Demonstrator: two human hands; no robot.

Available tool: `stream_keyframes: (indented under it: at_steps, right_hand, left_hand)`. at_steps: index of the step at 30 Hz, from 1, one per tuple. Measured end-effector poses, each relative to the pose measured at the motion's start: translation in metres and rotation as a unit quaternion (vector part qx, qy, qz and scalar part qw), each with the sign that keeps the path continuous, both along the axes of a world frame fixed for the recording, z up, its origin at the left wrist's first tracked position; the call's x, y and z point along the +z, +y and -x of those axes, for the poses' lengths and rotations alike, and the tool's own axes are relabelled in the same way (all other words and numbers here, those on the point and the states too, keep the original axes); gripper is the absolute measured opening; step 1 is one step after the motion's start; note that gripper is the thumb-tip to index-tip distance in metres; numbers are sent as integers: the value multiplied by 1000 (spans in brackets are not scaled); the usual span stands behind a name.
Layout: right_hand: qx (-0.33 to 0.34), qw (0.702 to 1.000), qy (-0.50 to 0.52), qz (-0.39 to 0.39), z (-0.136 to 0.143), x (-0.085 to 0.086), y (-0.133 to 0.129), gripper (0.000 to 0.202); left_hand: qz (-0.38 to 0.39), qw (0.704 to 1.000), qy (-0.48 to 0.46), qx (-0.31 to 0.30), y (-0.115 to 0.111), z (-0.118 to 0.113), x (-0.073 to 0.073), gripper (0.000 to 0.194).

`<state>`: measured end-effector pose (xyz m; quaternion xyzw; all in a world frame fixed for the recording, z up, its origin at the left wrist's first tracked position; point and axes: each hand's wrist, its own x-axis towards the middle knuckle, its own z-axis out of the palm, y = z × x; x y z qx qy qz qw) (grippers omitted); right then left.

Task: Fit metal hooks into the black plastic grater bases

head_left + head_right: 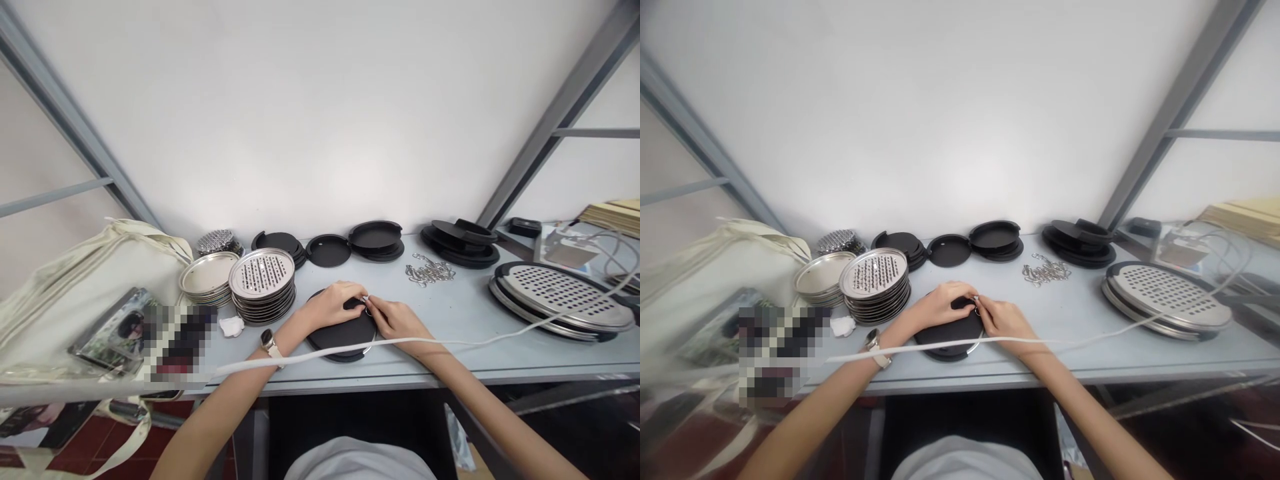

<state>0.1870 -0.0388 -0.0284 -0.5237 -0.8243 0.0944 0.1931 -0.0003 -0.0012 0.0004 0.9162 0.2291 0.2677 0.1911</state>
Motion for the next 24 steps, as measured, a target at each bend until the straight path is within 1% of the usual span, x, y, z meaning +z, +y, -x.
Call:
stream_keyframes:
  at_steps: [6, 9, 11, 14, 19, 24]
  right_hand:
    - [-8, 999, -17, -30, -2, -1, -4, 30]
    - [-4, 999, -6, -36, -4, -1, -8, 30]
    - [-2, 999, 8, -32, -5, -1, -10, 29]
    - [0, 999, 34, -23, -5, 0, -9, 29]
    - [-15, 997, 69, -20, -2, -1, -3, 29]
    - [0, 998, 66, -6, 3, 0, 1, 30]
  left_hand:
    - [10, 1000, 3, -3, -1, -2, 1, 20]
    - [14, 1000, 1, -16, -1, -3, -1, 22]
    - [9, 1000, -2, -14, -1, -3, -3, 23]
    - [-14, 1000, 5, 3, -2, -3, -2, 26]
    - [-68, 996, 21, 48, -7, -2, 4, 32]
    - [-97, 993, 42, 48, -8, -3, 6, 30]
